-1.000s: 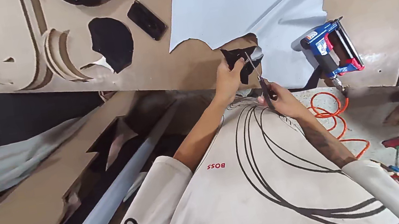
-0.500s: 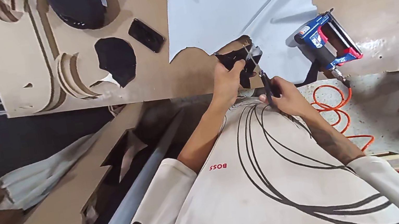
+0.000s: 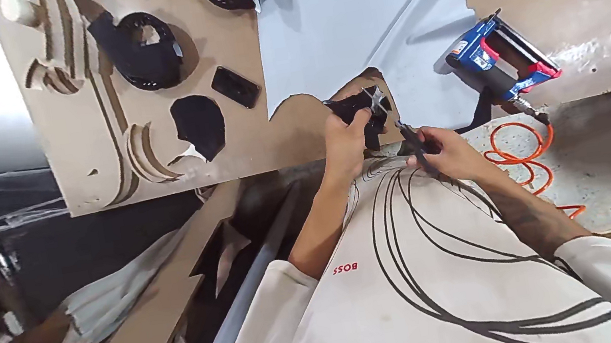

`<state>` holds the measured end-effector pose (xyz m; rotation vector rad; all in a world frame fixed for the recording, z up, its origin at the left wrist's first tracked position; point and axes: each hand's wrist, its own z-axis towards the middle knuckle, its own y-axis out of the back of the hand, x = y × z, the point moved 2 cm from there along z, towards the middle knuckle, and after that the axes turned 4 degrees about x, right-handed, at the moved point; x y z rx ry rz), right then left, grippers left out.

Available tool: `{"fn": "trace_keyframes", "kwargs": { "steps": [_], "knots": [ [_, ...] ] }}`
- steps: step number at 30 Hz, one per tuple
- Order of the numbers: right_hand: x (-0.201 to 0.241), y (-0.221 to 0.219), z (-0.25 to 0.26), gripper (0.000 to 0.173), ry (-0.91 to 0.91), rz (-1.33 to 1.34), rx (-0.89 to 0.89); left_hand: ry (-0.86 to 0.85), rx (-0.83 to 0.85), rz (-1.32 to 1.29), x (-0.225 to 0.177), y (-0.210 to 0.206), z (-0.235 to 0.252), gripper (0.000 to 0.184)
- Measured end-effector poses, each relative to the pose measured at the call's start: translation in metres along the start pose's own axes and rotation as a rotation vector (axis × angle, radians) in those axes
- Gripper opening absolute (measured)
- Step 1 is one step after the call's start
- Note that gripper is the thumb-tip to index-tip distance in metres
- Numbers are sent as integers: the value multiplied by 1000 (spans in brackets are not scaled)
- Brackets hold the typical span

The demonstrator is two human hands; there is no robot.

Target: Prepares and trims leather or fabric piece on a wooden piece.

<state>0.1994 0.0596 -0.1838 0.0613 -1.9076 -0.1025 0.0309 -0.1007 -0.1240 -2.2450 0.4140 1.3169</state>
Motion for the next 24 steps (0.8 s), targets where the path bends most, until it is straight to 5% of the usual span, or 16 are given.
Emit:
{"fn": "trace_keyframes", "kwargs": {
  "steps": [9,15,20,24],
  "knots": [
    [-4,8,0,55,21,20,55,-52,-33,132,-2,-9,-3,36],
    [-4,13,4,41,39,18,43,-84,-72,99,-8,-15,-3,38],
    [2,15,11,53,66,4,49,-60,-57,134,-7,-22,-4,34],
    [2,21,15,38,76,23,15,-83,-47,120,-15,-23,-2,36]
  ]
}}
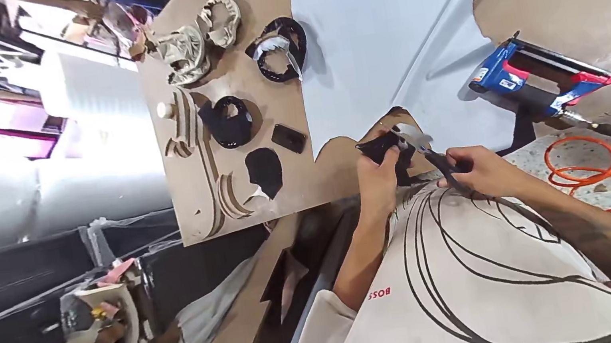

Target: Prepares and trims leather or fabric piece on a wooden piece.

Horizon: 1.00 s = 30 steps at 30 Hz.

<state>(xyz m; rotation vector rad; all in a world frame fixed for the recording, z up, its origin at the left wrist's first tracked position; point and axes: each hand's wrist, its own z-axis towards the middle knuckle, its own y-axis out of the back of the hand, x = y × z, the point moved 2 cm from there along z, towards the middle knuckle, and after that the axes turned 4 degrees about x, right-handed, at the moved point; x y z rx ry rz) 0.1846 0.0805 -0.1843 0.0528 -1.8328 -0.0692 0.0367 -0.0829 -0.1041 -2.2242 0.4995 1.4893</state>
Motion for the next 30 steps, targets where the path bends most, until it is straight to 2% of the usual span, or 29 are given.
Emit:
{"fn": "trace_keyframes", "kwargs": {
  "steps": [6,11,15,18,19,21,23,26,28,30],
  "knots": [
    [5,6,6,52,27,-19,45,-4,60,63,-7,0,2,39],
    [3,9,12,37,58,10,31,5,53,106,-15,4,4,37],
    [7,5,19,47,77,53,81,-4,91,124,-19,7,4,39],
    [12,9,26,33,138,155,-91,-4,155,102,-16,14,7,45],
    [14,15,29,30,117,65,-188,4,170,80,-13,19,9,47],
    [10,29,40,25,9,-297,-346,58,208,13,-5,33,11,59],
    [-10,37,52,32,-101,-600,-396,110,219,-41,1,46,12,68],
    [-34,37,58,35,-185,-855,-384,151,175,-2,11,58,14,50],
    [-11,34,54,41,-220,-925,-365,182,144,80,16,64,16,38],
    [31,23,48,34,-35,-903,-316,219,147,139,23,70,12,42]
  ]
}}
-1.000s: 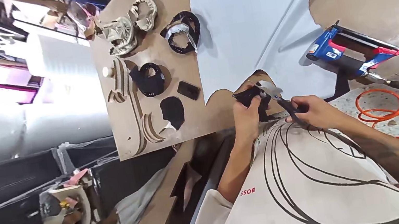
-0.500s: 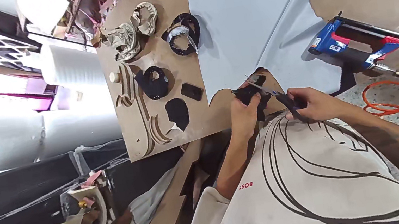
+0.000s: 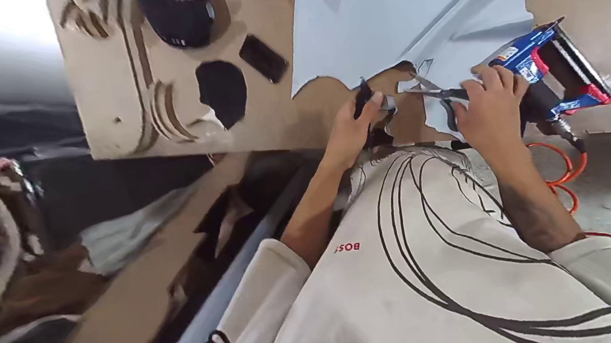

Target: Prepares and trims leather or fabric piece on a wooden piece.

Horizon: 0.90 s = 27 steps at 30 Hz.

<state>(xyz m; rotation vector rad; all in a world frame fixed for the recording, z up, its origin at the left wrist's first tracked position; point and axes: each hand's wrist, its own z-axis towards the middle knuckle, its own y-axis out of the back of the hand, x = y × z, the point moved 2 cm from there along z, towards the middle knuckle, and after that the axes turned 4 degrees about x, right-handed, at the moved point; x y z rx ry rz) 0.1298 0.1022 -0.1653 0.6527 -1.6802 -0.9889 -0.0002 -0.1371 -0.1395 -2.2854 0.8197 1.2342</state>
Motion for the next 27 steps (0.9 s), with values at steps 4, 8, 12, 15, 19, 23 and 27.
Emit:
{"fn": "trace_keyframes", "kwargs": {
  "steps": [4,8,12,15,19,23,27],
  "knots": [
    [75,34,-5,28,576,404,166,90,125,-65,7,-7,-16,55],
    [93,20,-9,12,790,290,313,184,226,12,13,-16,-22,43],
    [93,11,-18,13,801,374,371,88,310,286,38,-16,-18,37],
    [87,2,-25,8,649,415,352,-31,163,441,43,-18,-23,38],
    [76,-13,-32,13,369,459,323,-361,23,415,38,-11,-56,41],
    [81,-16,-43,10,190,560,355,-363,128,526,37,-9,-77,43],
    [96,-15,-51,7,129,590,408,-291,166,590,27,-9,-80,24]
  ]
}}
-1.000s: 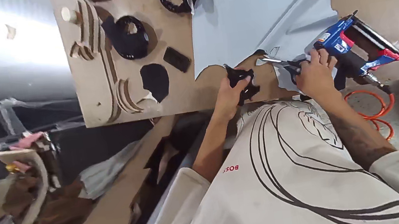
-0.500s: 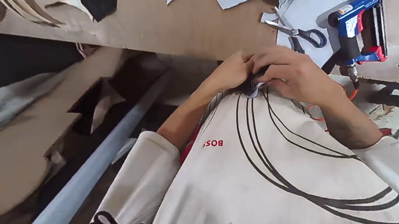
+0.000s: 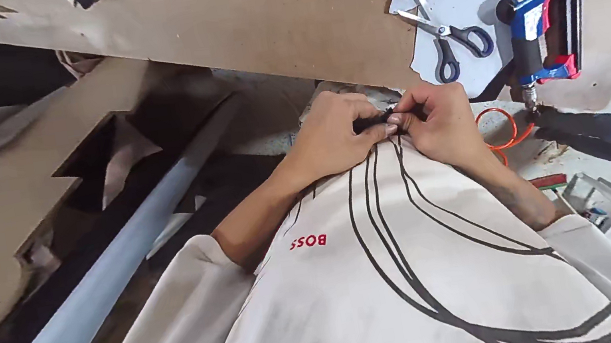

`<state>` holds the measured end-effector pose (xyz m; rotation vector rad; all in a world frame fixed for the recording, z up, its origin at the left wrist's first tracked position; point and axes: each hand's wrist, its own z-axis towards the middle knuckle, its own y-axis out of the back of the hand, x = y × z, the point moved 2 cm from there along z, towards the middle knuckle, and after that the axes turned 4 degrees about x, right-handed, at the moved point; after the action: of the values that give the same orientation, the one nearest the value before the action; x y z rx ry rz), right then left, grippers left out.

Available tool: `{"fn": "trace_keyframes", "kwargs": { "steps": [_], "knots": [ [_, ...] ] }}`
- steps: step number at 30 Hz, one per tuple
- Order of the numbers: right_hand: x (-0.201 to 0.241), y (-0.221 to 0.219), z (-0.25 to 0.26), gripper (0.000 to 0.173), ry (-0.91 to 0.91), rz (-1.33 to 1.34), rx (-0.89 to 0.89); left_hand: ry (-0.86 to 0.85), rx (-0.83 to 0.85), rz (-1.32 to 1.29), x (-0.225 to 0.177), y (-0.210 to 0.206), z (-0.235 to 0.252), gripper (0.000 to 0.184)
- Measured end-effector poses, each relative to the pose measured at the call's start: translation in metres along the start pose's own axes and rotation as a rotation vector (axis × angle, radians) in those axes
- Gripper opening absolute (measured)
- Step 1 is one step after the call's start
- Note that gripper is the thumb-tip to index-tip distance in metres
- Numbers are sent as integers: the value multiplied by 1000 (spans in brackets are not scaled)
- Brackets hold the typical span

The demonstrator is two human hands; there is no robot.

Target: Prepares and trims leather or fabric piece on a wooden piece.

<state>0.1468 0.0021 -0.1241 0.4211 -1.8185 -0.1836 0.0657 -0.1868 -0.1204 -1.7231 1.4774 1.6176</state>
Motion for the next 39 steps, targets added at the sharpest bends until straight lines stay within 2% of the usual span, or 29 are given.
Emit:
{"fn": "trace_keyframes", "kwargs": {
  "steps": [3,5,7,9,11,14,17,19,21,23,25,31,35,37,39],
  "knots": [
    [-5,16,-3,12,-7,23,-15,77,42,-226,5,-2,2,21],
    [-28,61,-7,22,-92,-226,-184,117,52,-367,13,-6,3,18],
    [-69,117,-10,57,-321,-557,-332,144,52,-437,25,-12,4,18],
    [-122,153,-10,96,-497,-677,-361,128,75,-453,31,-15,11,19],
    [-158,165,-7,106,-471,-716,-320,125,132,-432,33,-18,18,20],
    [-161,180,5,109,-419,-734,-210,169,149,-336,30,-21,22,22],
    [-90,193,24,98,-494,-734,-94,186,141,-264,23,-19,23,22],
    [-39,193,24,83,-506,-537,87,200,126,-186,18,-22,18,21],
    [2,186,26,63,-510,-155,291,184,121,-98,11,-22,19,21],
    [33,170,36,63,-512,132,536,165,113,-51,5,-20,20,20],
    [55,148,49,68,-506,233,720,133,93,-44,5,-19,19,19],
    [70,117,67,66,-616,181,735,40,75,8,6,-19,18,17],
    [75,107,75,72,-669,131,787,-22,101,16,8,-19,20,16],
    [78,108,76,72,-668,113,780,-27,110,7,9,-18,21,16],
    [81,118,73,72,-594,41,725,-18,95,-17,11,-13,23,18]
  ]
}}
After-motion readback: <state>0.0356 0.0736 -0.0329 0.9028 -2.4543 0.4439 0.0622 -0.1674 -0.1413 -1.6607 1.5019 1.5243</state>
